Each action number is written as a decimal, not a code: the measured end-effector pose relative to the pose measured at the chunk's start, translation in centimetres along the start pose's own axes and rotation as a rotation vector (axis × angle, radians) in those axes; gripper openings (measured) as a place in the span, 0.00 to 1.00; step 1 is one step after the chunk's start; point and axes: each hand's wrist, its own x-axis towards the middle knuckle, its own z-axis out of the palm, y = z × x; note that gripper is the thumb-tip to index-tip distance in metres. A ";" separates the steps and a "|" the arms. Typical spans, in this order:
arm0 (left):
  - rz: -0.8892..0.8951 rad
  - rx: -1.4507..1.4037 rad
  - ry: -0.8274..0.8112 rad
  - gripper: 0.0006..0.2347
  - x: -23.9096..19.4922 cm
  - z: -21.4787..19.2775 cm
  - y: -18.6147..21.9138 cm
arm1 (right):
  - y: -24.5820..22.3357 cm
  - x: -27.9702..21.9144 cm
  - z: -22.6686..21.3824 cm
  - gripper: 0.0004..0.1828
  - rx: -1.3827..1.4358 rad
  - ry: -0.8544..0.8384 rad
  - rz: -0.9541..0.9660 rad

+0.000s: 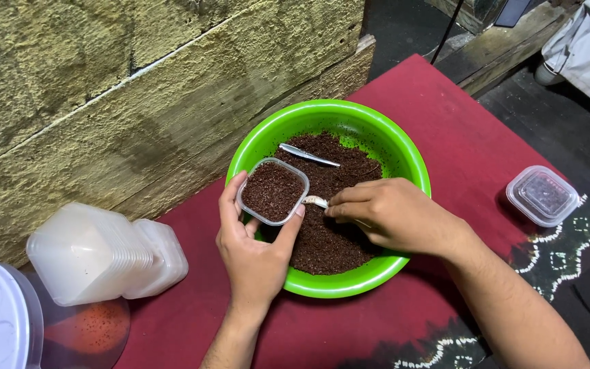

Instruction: Filling small plastic containers with a dark granular substance using a spoon and then closing them with lids.

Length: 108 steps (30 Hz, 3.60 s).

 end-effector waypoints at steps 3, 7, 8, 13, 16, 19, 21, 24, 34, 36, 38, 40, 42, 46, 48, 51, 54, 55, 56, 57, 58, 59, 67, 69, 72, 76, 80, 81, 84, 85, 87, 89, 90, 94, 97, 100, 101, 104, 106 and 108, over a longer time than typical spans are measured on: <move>-0.001 0.005 -0.005 0.30 0.0 0.0 0.1 | -0.1 0.0 -0.4 0.29 0.069 -0.009 0.016; 0.003 -0.023 -0.007 0.30 0.0 0.0 -0.3 | -0.6 0.1 -1.4 0.28 0.166 -0.039 0.028; 0.008 -0.027 -0.012 0.31 -0.1 0.0 -0.3 | -0.7 0.1 -1.6 0.26 0.210 -0.032 0.033; 0.019 -0.033 -0.016 0.30 0.0 0.1 -0.2 | -1.3 0.4 -2.5 0.08 0.322 -0.006 0.002; 0.016 -0.008 -0.014 0.30 0.0 0.0 -0.2 | -1.3 0.5 -2.8 0.13 0.428 0.000 -0.077; 0.020 0.001 -0.022 0.31 0.0 0.0 -0.2 | -1.2 0.4 -2.8 0.17 0.493 -0.016 -0.091; 0.041 0.010 -0.024 0.31 0.0 0.0 -0.3 | -1.0 0.3 -2.5 0.15 0.494 0.001 -0.049; 0.049 0.030 -0.019 0.31 0.0 0.0 -0.4 | -0.7 0.4 -2.2 0.14 0.436 0.058 0.017; 0.031 -0.108 0.029 0.35 0.1 0.3 -1.4 | -0.3 0.5 -1.6 0.05 0.572 0.361 0.285; 0.046 -0.146 0.021 0.35 0.1 0.2 -1.4 | -0.2 0.4 -1.4 0.04 0.562 0.430 0.313; 0.074 -0.154 0.018 0.35 -0.2 0.0 -1.5 | 0.1 0.3 -0.9 0.04 0.510 0.463 0.295; 0.117 -0.164 0.015 0.36 -0.4 -0.2 -1.1 | 0.1 0.4 -0.7 0.05 0.449 0.507 0.267; 0.192 -0.178 -0.012 0.36 -0.9 -0.6 -0.1 | -0.3 0.5 -0.6 0.05 0.319 0.620 0.162; 0.276 -0.170 0.026 0.35 -4.1 -2.2 0.5 | 0.1 0.3 -0.1 0.06 0.222 0.631 0.038; 0.389 0.060 0.019 0.33 -6.6 -3.7 0.4 | 0.5 -0.1 -0.1 0.23 0.153 0.514 -0.093; 0.396 0.038 -0.024 0.32 -10.2 -6.4 0.1 | 2.3 -1.3 0.9 0.30 -0.070 0.491 -0.146; 0.358 0.114 -0.095 0.33 -12.8 -9.3 -1.7 | 1.4 -0.7 -0.2 0.25 -0.123 0.330 -0.155; 0.357 0.115 -0.076 0.33 -13.4 -10.0 -2.4 | 1.2 -0.8 -0.1 0.25 -0.125 0.323 -0.173; 0.294 0.172 -0.091 0.33 -14.0 -10.8 -3.0 | 1.0 -0.9 -0.1 0.22 -0.167 0.392 -0.206; 0.229 0.224 -0.105 0.33 -14.5 -11.5 -3.6 | 0.8 -0.9 -0.3 0.19 -0.209 0.460 -0.240; 0.227 0.221 -0.084 0.33 -14.3 -12.2 -3.9 | 0.5 -0.6 -0.4 0.19 -0.211 0.450 -0.259; 0.130 0.277 -0.136 0.32 -14.3 -12.9 -4.3 | 0.2 -0.5 -0.3 0.13 -0.184 0.493 -0.236; -0.087 0.319 -0.212 0.31 -14.2 -16.4 -5.0 | -8.7 -0.2 2.0 0.02 0.104 0.647 -0.146; -0.142 0.278 -0.225 0.30 -14.0 -16.8 -4.9 | -10.8 -0.5 3.5 0.03 0.276 0.628 -0.009; -0.096 0.284 -0.216 0.31 -14.1 -16.9 -5.5 | -14.6 0.8 5.0 0.05 0.416 0.519 -0.020; -0.161 0.205 -0.229 0.28 -13.9 -17.8 -4.6 | -14.6 1.9 8.3 0.04 0.465 0.419 0.002; -0.186 0.179 -0.229 0.30 -13.9 -18.1 -4.8 | -15.1 3.5 9.9 0.04 0.585 0.414 -0.059; -0.155 0.161 -0.225 0.30 -13.9 -18.1 -4.8 | -15.3 3.9 10.1 0.05 0.604 0.412 -0.048; -0.202 0.164 -0.241 0.30 -13.9 -18.2 -4.6 | -14.8 4.1 11.5 0.06 0.692 0.434 0.007; -0.211 0.164 -0.240 0.30 -13.9 -18.2 -4.7 | -14.6 4.0 11.9 0.06 0.697 0.427 0.010; -0.179 0.159 -0.241 0.31 -13.9 -18.0 -4.9 | -14.0 3.7 12.6 0.04 0.767 0.414 0.051; -0.155 0.171 -0.228 0.31 -14.1 -18.0 -5.1 | -14.1 3.7 12.6 0.04 0.775 0.395 0.047; -0.123 0.184 -0.210 0.31 -14.1 -17.9 -5.2 | -14.1 3.6 12.5 0.04 0.779 0.380 0.034; -0.163 0.145 -0.216 0.30 -13.9 -17.8 -5.1 | -14.1 3.2 12.2 0.04 0.807 0.344 0.057; -0.153 0.158 -0.226 0.29 -13.9 -17.8 -5.2 | -14.7 3.3 11.9 0.07 0.770 0.300 -0.002; -0.127 0.156 -0.225 0.28 -13.8 -17.8 -5.1 | -14.6 2.9 12.0 0.07 0.761 0.296 -0.023; -0.129 0.168 -0.218 0.28 -13.7 -17.8 -5.1 | -14.5 2.8 11.9 0.07 0.719 0.356 -0.067; -0.115 0.202 -0.211 0.28 -13.9 -17.6 -5.4 | -14.7 3.0 11.4 0.06 0.619 0.415 -0.110; -0.097 0.224 -0.207 0.29 -14.0 -17.5 -5.7 | -15.0 3.3 11.0 0.06 0.562 0.414 -0.114; -0.074 0.246 -0.179 0.30 -14.1 -17.3 -5.9 | -15.3 3.4 10.9 0.06 0.550 0.356 -0.185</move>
